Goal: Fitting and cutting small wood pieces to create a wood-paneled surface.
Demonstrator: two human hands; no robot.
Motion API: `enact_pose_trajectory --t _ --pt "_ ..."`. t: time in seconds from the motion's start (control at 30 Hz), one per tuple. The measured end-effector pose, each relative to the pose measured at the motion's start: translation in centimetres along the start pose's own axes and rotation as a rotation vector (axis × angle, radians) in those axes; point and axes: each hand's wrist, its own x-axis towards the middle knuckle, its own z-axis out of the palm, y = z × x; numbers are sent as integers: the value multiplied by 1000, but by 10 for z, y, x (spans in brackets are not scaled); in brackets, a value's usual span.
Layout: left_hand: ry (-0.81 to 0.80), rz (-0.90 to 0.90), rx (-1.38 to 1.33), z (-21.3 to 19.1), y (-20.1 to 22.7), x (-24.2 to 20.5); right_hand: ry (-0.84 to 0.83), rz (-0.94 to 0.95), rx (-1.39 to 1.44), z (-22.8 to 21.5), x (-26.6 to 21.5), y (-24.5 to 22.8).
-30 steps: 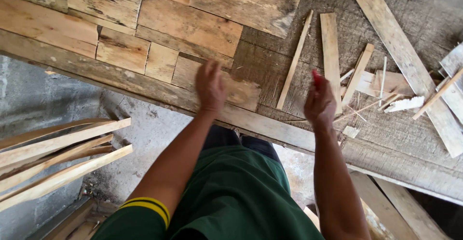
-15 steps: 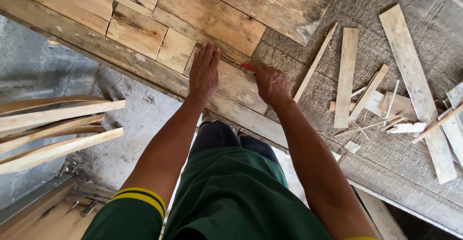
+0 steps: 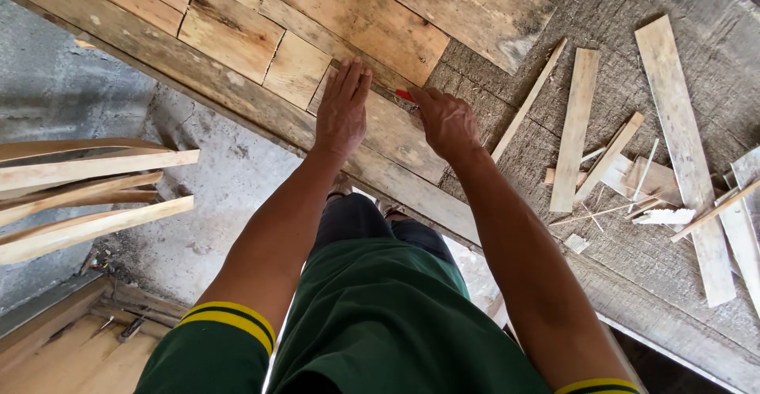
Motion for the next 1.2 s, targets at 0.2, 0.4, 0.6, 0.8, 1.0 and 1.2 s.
enact_pose_trajectory --t 0.2,0.4,0.6,0.8,1.0,1.2 --pt "-20 -3 0 2 -1 0 75 -57 -79 19 -1 12" --pt "-74 -2 87 9 -4 1 -81 6 -137 19 5 13" --pt "-60 -4 54 7 -3 1 -4 -64 -141 27 1 24" --pt "-29 -2 33 4 -1 0 -79 -11 -197 12 2 6" --pt "-18 15 27 5 -3 -1 -64 3 -211 8 0 -1" --pt "-8 19 37 7 -4 -1 -114 1 -243 6 4 4"
